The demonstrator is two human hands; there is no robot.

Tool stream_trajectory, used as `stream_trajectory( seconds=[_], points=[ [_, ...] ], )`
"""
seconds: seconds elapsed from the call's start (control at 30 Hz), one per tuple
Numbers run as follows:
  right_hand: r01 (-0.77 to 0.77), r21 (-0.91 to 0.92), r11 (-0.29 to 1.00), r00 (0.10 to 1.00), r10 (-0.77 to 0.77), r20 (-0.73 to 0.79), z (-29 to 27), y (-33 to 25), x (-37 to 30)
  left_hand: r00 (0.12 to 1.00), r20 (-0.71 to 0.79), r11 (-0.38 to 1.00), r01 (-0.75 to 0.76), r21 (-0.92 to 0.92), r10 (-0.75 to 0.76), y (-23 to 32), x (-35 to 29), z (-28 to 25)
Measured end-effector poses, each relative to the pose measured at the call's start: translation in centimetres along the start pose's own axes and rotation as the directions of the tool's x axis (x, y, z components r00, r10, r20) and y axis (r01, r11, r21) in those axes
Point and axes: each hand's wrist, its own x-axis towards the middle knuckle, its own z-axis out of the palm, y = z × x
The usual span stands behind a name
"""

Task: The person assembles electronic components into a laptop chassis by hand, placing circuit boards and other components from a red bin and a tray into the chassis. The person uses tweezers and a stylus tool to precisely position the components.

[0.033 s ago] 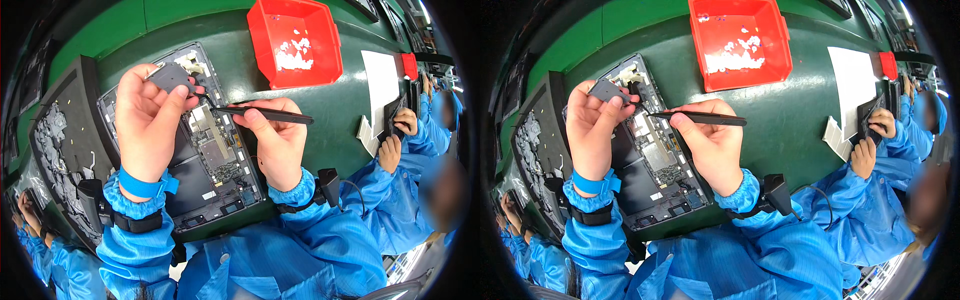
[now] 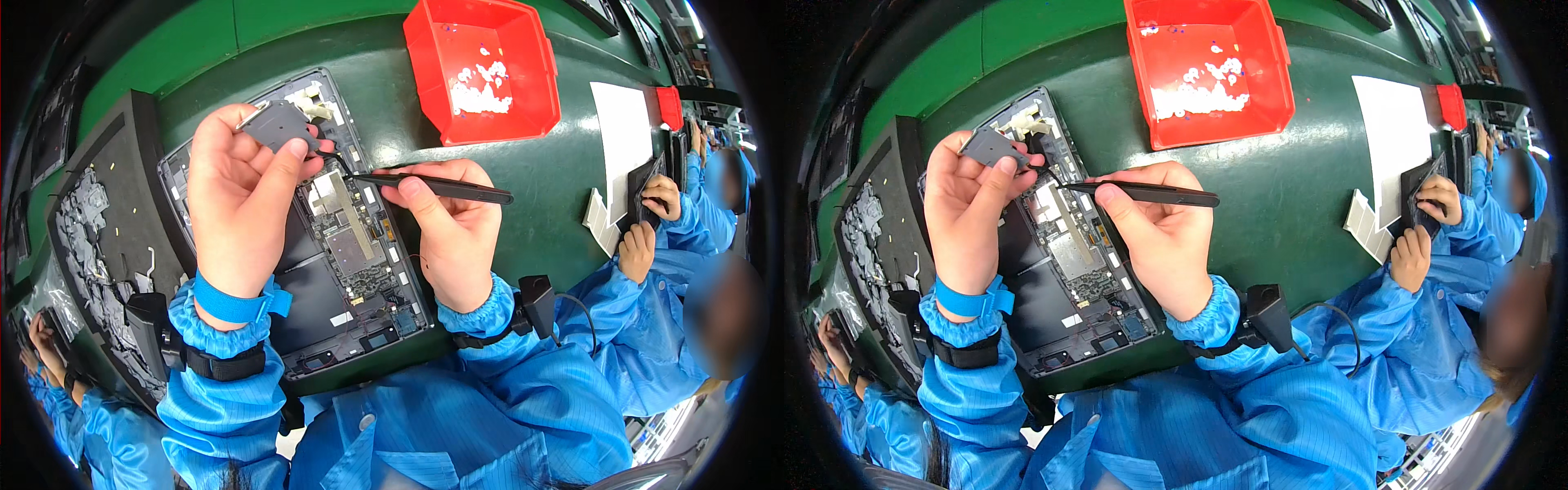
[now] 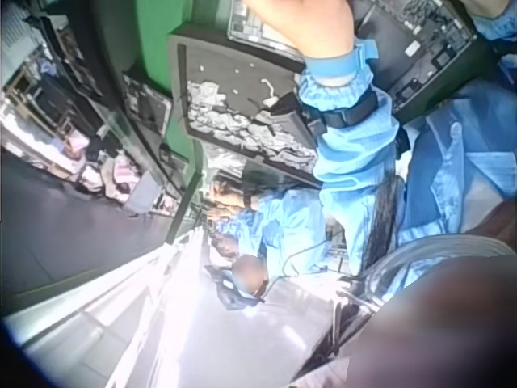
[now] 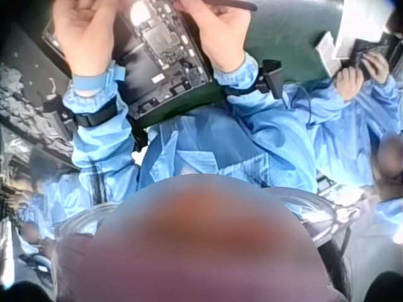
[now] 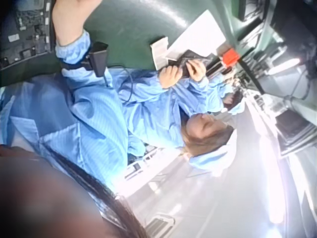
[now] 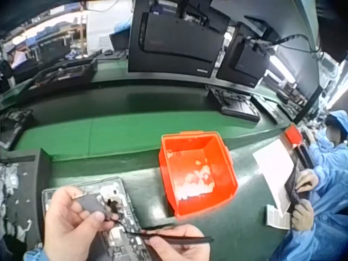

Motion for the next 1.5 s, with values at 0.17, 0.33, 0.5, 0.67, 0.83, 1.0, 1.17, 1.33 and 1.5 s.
stream_trajectory(
  seconds=[0.17, 0.33, 0.5, 0.67, 0.83, 1.0, 1.17, 1.33, 1.5],
  points=[
    [0.03, -0.015, 0.999, 0.997, -0.031, -0.075, 0.7, 0.3, 0.2, 0.999, -0.021, 0.997, -0.035, 0.074, 0.036, -0.3, 0.2, 0.0],
    [0.038, -0.088, 0.995, 0.995, -0.046, -0.091, 0.7, 0.2, 0.2, 0.998, -0.048, 0.99, -0.02, 0.141, 0.027, 0.0, 0.3, 0.3],
    [0.045, -0.096, 0.994, 0.993, -0.056, -0.107, 0.9, 0.3, 0.2, 0.999, -0.052, 0.993, -0.003, 0.121, 0.009, 0.1, 0.4, 0.4],
    [0.046, -0.085, 0.995, 0.989, -0.058, -0.139, 1.0, 0.3, 0.3, 1.0, -0.001, 0.99, -0.021, 0.142, 0.021, -0.2, 0.4, 0.0],
    [0.042, -0.133, 0.99, 0.99, -0.059, -0.13, 0.8, 0.3, 0.2, 1.0, -0.015, 0.985, 0.006, 0.17, -0.003, 0.0, 0.4, 0.0],
    [0.038, -0.102, 0.994, 0.99, -0.051, -0.132, 0.9, 0.4, 0.2, 1.0, -0.012, 0.987, -0.009, 0.163, 0.011, -0.1, 0.4, 0.1],
    [0.045, -0.098, 0.994, 0.989, -0.058, -0.134, 0.7, 0.6, 0.1, 0.999, -0.007, 0.99, -0.041, 0.132, 0.042, -0.4, 0.4, 0.3],
    [0.12, -0.126, 0.985, 0.988, -0.132, -0.087, 1.2, 0.8, -0.3, 0.98, -0.087, 0.895, -0.125, 0.428, 0.179, -0.2, 0.2, 0.2],
    [0.264, -0.247, 0.932, 0.963, -0.268, 0.016, 0.7, 1.6, -0.1, 0.973, -0.092, 0.837, -0.134, 0.531, 0.213, -1.3, 0.5, -0.2]
  ],
)
